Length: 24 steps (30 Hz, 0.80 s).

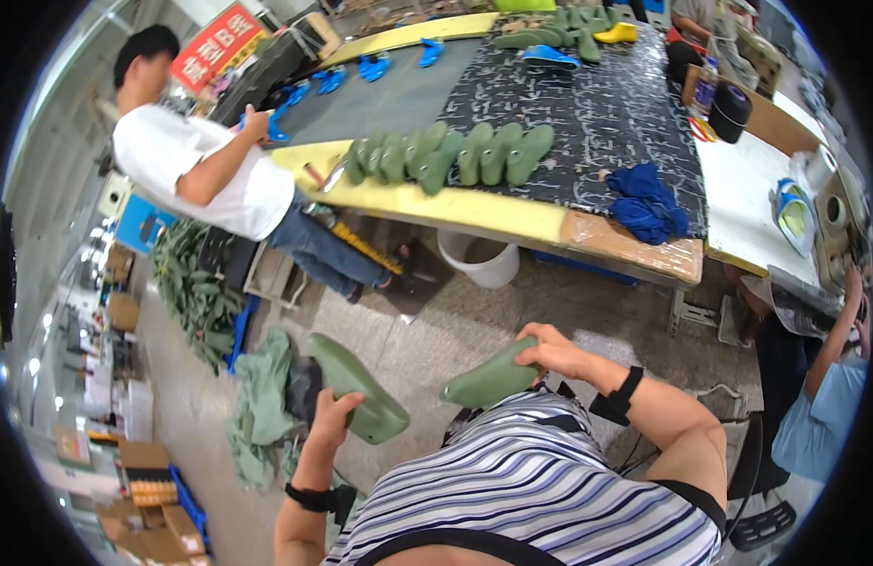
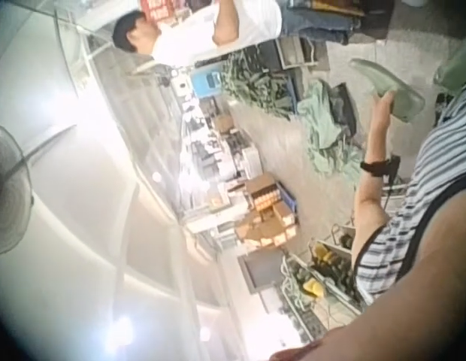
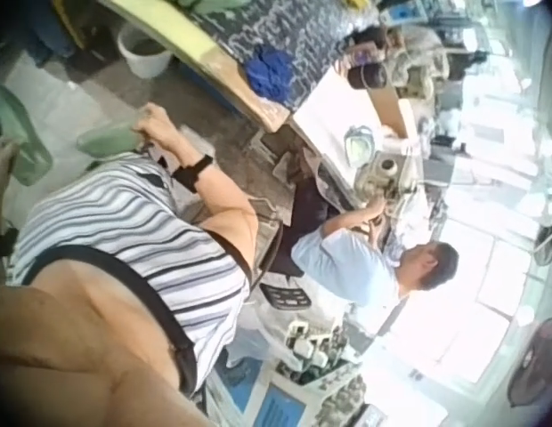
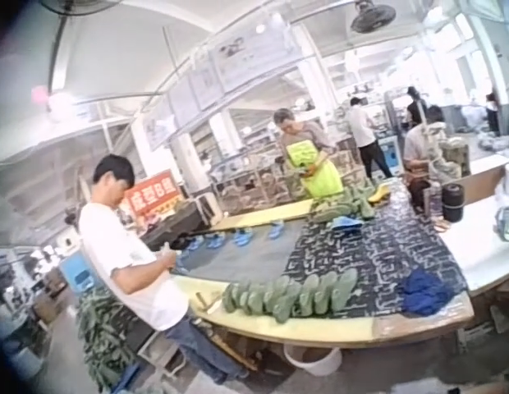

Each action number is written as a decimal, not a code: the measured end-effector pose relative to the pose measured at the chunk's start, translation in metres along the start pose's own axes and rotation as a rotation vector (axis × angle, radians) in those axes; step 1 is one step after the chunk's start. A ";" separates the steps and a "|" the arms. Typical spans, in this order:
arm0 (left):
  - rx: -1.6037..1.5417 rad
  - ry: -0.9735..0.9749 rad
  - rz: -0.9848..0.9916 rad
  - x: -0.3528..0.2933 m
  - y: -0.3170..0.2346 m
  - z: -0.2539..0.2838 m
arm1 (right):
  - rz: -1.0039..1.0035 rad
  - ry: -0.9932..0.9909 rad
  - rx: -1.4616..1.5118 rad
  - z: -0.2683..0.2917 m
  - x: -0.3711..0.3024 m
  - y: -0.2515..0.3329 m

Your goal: The recorder is picking up green plastic shoe lasts from a work table and placing them onto the shelves of a mobile storage rack.

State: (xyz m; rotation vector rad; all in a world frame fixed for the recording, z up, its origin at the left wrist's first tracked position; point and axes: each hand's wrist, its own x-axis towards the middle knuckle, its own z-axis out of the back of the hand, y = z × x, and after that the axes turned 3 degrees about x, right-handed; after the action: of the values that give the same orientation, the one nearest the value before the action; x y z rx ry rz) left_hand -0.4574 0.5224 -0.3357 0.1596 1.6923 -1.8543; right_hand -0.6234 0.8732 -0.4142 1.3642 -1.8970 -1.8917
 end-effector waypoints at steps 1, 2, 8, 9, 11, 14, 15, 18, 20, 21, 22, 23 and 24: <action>0.006 0.022 0.004 0.020 -0.004 -0.017 | 0.010 -0.112 0.067 0.015 -0.005 -0.003; -0.023 0.108 0.017 0.039 -0.010 -0.033 | 0.015 -0.225 0.130 0.026 -0.012 -0.006; 0.317 0.471 -0.050 0.142 -0.066 -0.102 | 0.122 -0.550 0.456 0.078 -0.016 0.010; 0.385 0.540 -0.086 0.158 -0.079 -0.113 | 0.154 -0.603 0.523 0.088 -0.010 0.010; 0.489 0.642 -0.191 0.188 -0.107 -0.138 | 0.200 -0.709 0.611 0.101 0.001 0.024; 0.548 0.727 -0.339 0.245 -0.124 -0.173 | 0.224 -0.716 0.706 0.116 0.015 0.052; 0.565 0.760 -0.397 0.262 -0.130 -0.186 | 0.236 -0.732 0.697 0.121 0.017 0.059; 0.717 0.803 -0.485 0.293 -0.162 -0.235 | 0.327 -0.887 0.755 0.136 0.020 0.071; 0.748 0.797 -0.538 0.314 -0.164 -0.268 | 0.353 -0.903 0.769 0.148 0.019 0.071; 0.817 0.772 -0.573 0.319 -0.169 -0.284 | 0.360 -0.931 0.788 0.154 0.018 0.074; 0.884 0.758 -0.610 0.325 -0.173 -0.302 | 0.366 -0.971 0.808 0.160 0.015 0.074; 0.879 0.758 -0.608 0.329 -0.177 -0.318 | 0.378 -0.984 0.826 0.168 0.015 0.072; 0.964 0.703 -0.647 0.332 -0.181 -0.332 | 0.374 -0.979 0.819 0.179 0.020 0.073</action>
State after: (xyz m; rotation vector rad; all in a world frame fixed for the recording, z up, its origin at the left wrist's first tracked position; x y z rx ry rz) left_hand -0.9191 0.7136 -0.3964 0.8022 1.1027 -3.2828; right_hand -0.7871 0.9764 -0.3977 -0.0485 -3.3038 -1.7580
